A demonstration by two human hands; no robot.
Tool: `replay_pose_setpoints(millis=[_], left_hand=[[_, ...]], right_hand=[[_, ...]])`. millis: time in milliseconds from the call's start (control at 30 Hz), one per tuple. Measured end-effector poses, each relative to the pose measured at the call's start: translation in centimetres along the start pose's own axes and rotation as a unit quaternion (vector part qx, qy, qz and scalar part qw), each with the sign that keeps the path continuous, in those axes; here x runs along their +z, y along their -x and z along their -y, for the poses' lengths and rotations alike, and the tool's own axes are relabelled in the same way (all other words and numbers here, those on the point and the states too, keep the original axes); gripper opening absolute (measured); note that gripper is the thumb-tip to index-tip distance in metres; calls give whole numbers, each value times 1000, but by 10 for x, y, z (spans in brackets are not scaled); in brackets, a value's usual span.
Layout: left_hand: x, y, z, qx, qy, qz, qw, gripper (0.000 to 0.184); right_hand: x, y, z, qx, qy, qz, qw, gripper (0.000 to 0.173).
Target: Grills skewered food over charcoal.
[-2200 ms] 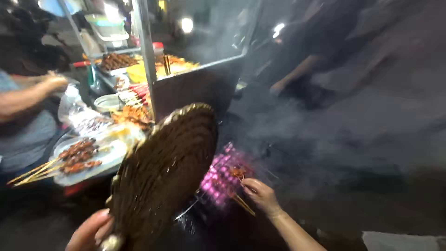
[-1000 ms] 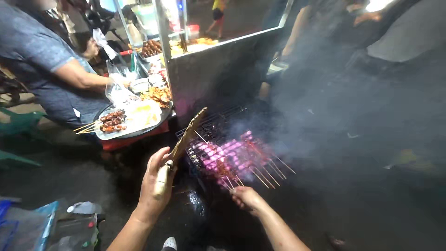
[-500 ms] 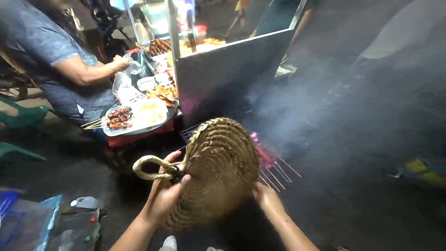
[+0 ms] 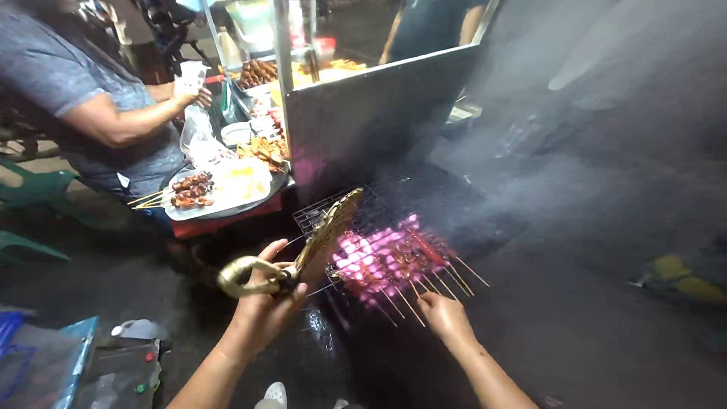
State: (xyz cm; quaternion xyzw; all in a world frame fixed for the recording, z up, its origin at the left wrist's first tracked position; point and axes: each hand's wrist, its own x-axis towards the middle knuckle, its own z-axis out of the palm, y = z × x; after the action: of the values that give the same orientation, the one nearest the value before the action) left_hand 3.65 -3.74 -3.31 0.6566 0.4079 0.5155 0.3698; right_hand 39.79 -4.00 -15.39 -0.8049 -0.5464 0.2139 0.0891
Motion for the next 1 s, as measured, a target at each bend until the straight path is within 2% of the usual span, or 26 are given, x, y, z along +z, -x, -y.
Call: replay_pose_setpoints(millis=[67,100,167,200,233,267,300,333,367,433,500,600,633,700,767,900,1000], left_hand=[[2,-1,0,-9,10,-32,999,73],[3,-2,6,37,-47,-44,997,67],[7,-3,13,118,-163,-63,977,41],[11,-2,12,119,-157,-56,979,35],[14,0,8,91,-101,-35,990,41],[16,2,1,28,-10,-10,1000,61],[16,1,-5,-49,65,2,997,76],[16,0,-6,-97,90,6,991,83],[17,0,1,-82,70,-1,994,79],[17,1,20,36,-77,-20,996,58],[17,2,26,67,-130,-28,989,42],[8,2,18,47,-17,8,999,43],[7,0,18,49,-12,-2,999,42],[12,-4,23,87,-93,-34,991,37],[20,-6,22,99,-119,-40,987,34],[13,-7,13,41,11,10,999,48],[10,-10,22,73,-126,-30,989,37]], right_hand=[[1,-5,-4,3,-6,-9,1000,24],[2,-9,-5,5,5,5,1000,24],[6,-15,-8,-2,32,29,999,25],[7,-16,-7,-7,30,23,999,24],[7,-14,-5,-11,12,8,1000,25],[8,-10,-2,-16,-14,-12,1000,27],[9,-5,0,-22,-41,-26,999,29],[9,2,3,-22,-61,-22,998,32],[10,4,4,-7,-61,13,998,34],[14,-5,4,-6,17,73,997,30],[16,-5,1,-23,37,76,996,27],[18,1,6,-36,32,76,996,27],[19,1,10,-36,30,76,996,28],[23,-2,17,-35,26,66,997,28],[25,-8,22,-32,25,62,997,27],[20,-9,17,-31,0,57,998,29],[12,-13,-3,-16,-24,-9,1000,32]])
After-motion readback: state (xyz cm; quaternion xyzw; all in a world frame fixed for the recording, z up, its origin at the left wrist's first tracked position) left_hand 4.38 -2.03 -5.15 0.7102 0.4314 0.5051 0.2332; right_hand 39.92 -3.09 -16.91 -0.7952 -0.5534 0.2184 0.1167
